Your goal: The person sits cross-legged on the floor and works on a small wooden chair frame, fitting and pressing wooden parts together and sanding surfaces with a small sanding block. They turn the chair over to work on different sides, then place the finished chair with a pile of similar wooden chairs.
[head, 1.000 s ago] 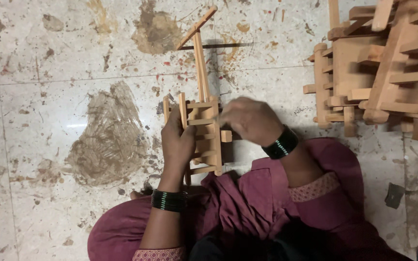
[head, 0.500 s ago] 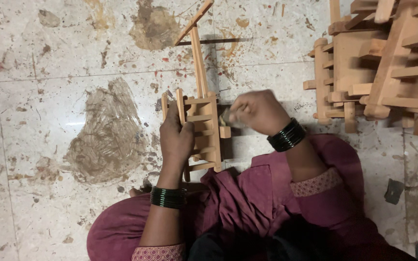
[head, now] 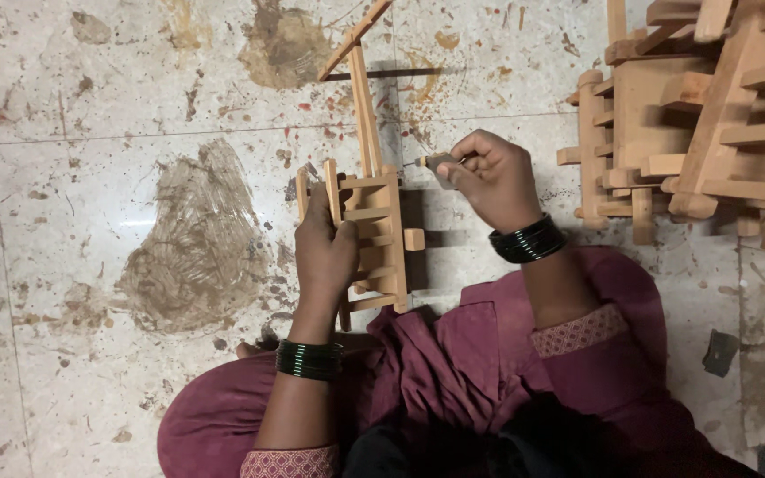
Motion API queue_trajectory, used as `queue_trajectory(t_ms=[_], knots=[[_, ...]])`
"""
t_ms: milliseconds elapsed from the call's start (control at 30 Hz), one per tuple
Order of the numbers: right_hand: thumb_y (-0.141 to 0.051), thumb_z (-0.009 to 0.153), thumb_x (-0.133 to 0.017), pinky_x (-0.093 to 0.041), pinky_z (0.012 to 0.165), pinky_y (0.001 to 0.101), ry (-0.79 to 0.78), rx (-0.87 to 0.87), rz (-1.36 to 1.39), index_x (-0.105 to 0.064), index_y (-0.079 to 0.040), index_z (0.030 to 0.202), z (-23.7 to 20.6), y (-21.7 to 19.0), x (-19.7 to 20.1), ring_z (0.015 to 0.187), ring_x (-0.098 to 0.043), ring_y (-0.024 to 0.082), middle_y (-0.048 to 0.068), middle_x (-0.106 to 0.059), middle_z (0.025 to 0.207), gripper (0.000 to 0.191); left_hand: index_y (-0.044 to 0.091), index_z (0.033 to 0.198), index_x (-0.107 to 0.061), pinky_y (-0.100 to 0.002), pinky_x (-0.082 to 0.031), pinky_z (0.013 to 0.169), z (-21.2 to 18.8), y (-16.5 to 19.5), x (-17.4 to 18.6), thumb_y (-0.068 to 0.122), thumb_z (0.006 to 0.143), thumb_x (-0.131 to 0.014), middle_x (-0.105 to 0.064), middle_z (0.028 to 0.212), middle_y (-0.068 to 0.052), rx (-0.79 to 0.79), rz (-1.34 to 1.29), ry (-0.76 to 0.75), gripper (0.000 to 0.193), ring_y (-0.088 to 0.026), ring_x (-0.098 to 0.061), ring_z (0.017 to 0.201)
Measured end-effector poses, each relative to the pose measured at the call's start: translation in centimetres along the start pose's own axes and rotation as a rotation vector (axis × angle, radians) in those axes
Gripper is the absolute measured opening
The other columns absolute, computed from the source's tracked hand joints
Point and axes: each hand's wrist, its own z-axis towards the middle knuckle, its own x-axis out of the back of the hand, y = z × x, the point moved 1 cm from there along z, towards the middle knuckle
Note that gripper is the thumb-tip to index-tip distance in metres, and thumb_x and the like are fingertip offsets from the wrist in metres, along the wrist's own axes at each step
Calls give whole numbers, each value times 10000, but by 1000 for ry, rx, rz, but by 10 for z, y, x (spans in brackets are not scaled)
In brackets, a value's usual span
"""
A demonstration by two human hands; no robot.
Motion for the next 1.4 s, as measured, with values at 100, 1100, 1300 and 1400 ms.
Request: queue_trajectory(t_ms=[100,1100,1300,1400], knots=[[47,930,-697,-590,733,199,20,30,205,-619,-1,1080,-3,2,-10,853,-707,53,56,-729,938,175,52,1424,-508,-392,-568,838,-1,4,0,51,833,-558,-731,1094,-194,-153,-26,44,592,-295,-732,905],[-85,927,-733,-427,1165,495,-24,759,-858,-726,-99,917,-47,-28,-52,1050,-711,188,47,-748,984,19,16,1306,-572,-390,-579,881,4,8,-5,-60,826,-517,-726,1145,-187,-249,-140,43,489,-286,-738,1023],[-40,962,-660,-442,1142,453,73,843,-865,-736,-131,917,-88,-1,-63,1062,-718,178,56,-779,1029,127,119,1393,-543,-458,-548,841,11,10,-11,23,829,-601,-728,1062,-223,-186,30,17,575,-398,-705,968],[-53,946,-659,-479,1102,460,-1,851,-854,-727,-131,891,-118,6,-63,1029,-724,172,57,-773,1017,117,140,1350,-556,-436,-582,853,13,12,-12,42,824,-571,-754,1122,-186,-193,-140,85,536,-360,-745,1007]])
